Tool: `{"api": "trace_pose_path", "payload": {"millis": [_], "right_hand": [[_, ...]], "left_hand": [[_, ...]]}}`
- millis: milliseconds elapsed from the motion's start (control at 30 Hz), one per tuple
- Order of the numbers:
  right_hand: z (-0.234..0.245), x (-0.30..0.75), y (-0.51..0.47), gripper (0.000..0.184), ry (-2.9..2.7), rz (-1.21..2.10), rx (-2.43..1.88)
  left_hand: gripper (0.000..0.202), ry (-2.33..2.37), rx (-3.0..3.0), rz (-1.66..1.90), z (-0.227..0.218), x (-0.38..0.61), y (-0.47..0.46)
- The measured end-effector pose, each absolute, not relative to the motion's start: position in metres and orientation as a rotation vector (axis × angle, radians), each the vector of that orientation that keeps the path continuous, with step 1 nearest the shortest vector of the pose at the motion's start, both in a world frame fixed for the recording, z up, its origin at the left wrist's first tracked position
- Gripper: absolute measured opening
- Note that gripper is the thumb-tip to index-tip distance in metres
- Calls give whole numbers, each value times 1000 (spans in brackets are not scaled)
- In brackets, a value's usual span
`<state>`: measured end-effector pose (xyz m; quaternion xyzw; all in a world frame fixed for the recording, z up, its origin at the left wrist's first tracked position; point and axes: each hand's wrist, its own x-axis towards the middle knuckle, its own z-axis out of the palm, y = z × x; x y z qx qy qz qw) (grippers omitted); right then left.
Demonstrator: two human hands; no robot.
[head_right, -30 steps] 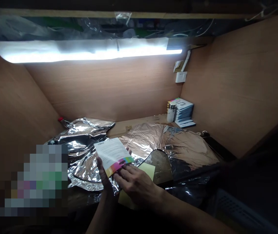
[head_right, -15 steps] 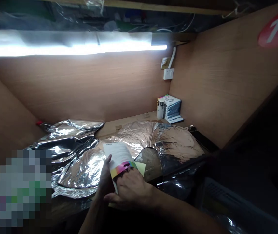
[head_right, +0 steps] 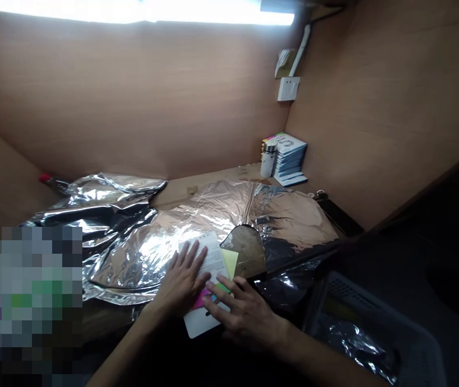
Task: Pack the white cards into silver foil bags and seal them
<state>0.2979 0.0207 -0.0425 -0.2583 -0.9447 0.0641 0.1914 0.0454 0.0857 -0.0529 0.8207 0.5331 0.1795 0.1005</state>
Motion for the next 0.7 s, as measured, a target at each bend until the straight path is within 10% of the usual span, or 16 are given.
{"api": "trace_pose_path", "payload": {"millis": [133,300,500,700], "right_hand": [[-70,303,42,48,-2654,-24,-673],[-83,303,49,44,-2537,117,-666],[-70,299,50,11,-2297,439,-780],[-53,277,46,25,-2052,567,-1210]], "left_hand": [[41,1492,2572,652,-45,39,59],[66,1301,2798,625,-53,25,4],[12,1450,2627,922,-71,36,-5],[15,1703,2276,970,-69,49,1]]}}
